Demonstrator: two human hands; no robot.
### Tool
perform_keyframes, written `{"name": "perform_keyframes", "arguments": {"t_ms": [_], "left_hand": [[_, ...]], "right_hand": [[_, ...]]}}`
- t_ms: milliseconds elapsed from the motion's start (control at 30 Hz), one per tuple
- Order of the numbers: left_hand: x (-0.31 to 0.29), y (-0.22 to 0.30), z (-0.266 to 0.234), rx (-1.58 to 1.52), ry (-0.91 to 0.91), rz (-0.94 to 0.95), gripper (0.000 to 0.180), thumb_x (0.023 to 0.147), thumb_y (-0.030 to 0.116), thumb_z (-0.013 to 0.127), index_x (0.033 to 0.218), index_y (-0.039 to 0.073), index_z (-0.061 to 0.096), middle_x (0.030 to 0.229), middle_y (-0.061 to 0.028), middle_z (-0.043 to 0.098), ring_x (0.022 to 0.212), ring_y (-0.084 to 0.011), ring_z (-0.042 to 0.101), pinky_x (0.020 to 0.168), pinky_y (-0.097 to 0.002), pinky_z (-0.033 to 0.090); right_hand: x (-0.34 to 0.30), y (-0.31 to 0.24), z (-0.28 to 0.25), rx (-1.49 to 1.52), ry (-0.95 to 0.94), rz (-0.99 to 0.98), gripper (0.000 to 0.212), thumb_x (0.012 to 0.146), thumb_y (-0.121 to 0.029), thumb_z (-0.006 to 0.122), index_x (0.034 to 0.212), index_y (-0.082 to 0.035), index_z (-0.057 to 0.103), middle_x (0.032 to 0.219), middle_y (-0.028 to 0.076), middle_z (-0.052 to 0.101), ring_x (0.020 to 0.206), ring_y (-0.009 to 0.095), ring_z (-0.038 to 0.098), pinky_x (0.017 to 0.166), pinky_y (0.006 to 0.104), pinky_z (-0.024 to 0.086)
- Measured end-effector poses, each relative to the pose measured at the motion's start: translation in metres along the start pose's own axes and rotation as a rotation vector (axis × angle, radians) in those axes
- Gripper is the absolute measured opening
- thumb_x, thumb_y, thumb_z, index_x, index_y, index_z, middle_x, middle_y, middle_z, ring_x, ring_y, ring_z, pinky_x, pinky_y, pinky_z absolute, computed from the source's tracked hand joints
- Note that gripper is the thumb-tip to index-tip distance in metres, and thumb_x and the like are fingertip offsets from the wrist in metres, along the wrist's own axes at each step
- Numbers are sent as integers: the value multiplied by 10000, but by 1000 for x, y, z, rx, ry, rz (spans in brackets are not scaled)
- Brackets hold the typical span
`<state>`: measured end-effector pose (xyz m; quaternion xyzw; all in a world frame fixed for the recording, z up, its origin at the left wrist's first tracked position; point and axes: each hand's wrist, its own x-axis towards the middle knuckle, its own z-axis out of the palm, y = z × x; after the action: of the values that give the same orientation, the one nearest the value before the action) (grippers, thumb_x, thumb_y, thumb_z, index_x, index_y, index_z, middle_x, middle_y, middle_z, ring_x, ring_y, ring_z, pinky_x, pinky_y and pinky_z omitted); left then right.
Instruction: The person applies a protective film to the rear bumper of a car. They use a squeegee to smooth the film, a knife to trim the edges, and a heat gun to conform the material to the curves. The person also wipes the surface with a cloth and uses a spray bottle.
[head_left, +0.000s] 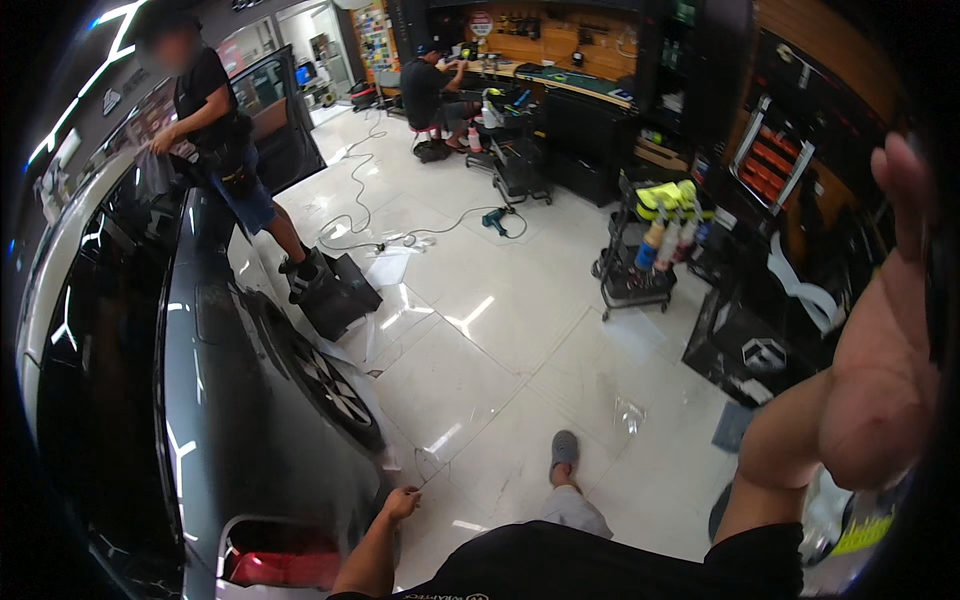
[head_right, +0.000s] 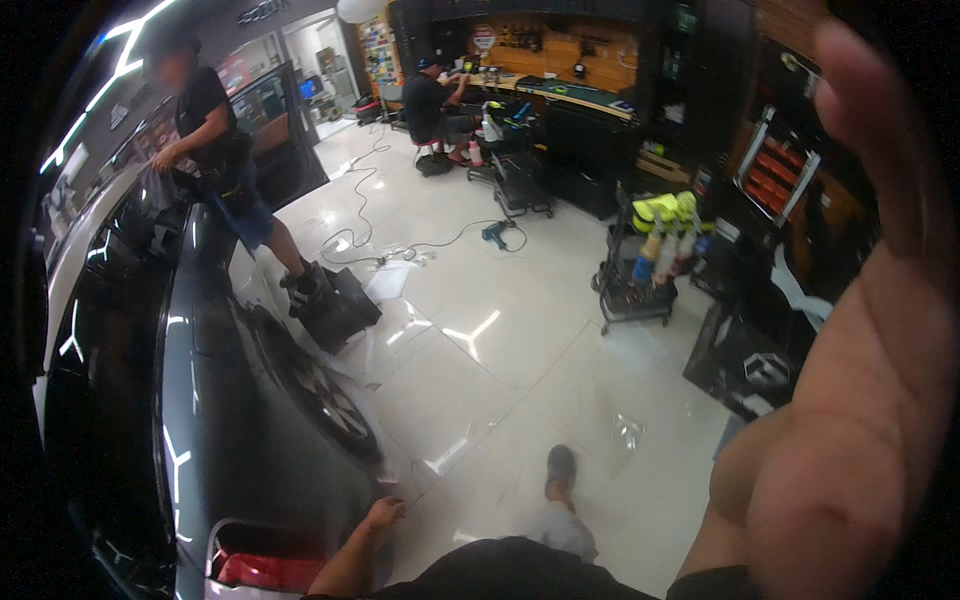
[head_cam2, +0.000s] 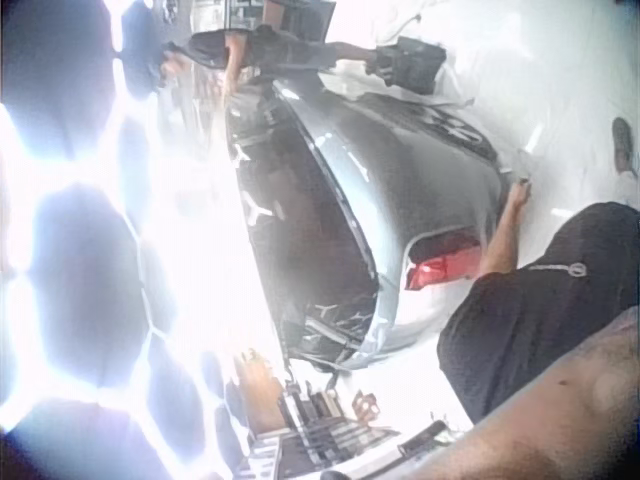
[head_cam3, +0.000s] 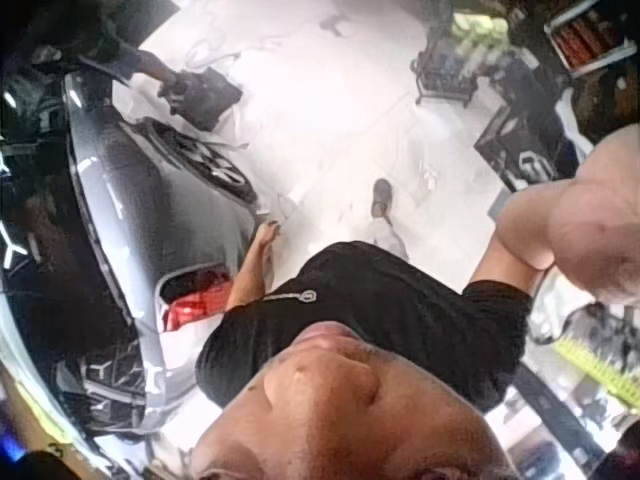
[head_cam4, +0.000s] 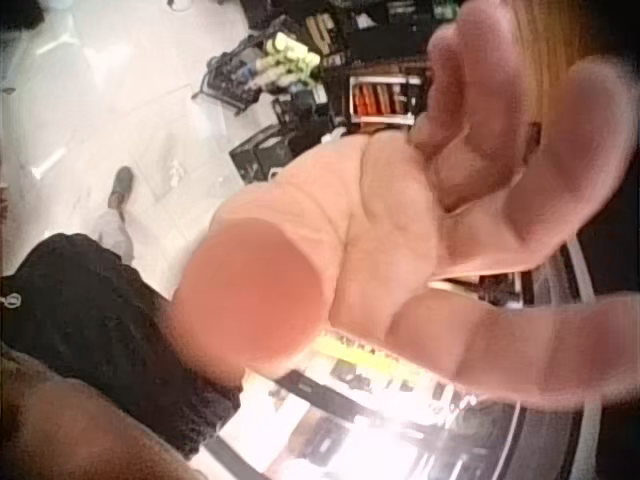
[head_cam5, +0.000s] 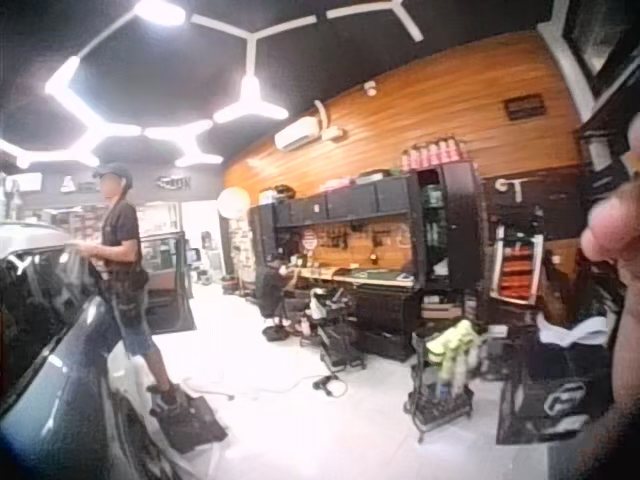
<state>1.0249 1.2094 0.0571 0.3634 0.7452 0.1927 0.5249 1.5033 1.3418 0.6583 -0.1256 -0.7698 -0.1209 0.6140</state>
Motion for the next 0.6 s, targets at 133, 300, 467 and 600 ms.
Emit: {"name": "perform_keyframes", "arguments": {"t_ms": [133, 300, 467, 600], "left_hand": [[66, -3, 28, 322, -128, -269, 341, 871, 219, 542, 1140, 26, 625, 896, -114, 665, 706, -205, 602, 659, -345, 509], [94, 31, 33, 194, -264, -428, 330, 877, 270, 533, 1091, 40, 632, 892, -103, 658, 689, -204, 597, 598, -361, 503], [136, 113, 49, -346, 2, -559, 322, 881, 233, 536, 1103, 12, 611, 915, -104, 647, 745, -213, 625, 570, -330, 492], [233, 130, 41, -305, -207, -261, 295, 885, 235, 552, 1055, 5, 625, 910, -110, 654, 736, -221, 640, 558, -351, 499]], "right_hand": [[11, 139, 39, 62, -34, -38, 715, 878, -398, 566, 1396, 4, 281, 1212, 212, 527, 1027, 272, 586, 913, 364, 473], [26, 299, 110, 46, -53, 105, 609, 929, -320, 464, 1378, 67, 328, 1229, 254, 523, 1044, 281, 592, 932, 388, 451], [-24, 460, 335, 450, -136, 568, 369, 905, -52, 550, 1271, -55, 505, 983, 67, 589, 828, 100, 557, 765, 251, 472], [-258, 630, 470, -29, -855, 807, 322, 894, -170, 544, 1173, -10, 547, 997, 186, 633, 888, 370, 602, 790, 432, 479]]}}
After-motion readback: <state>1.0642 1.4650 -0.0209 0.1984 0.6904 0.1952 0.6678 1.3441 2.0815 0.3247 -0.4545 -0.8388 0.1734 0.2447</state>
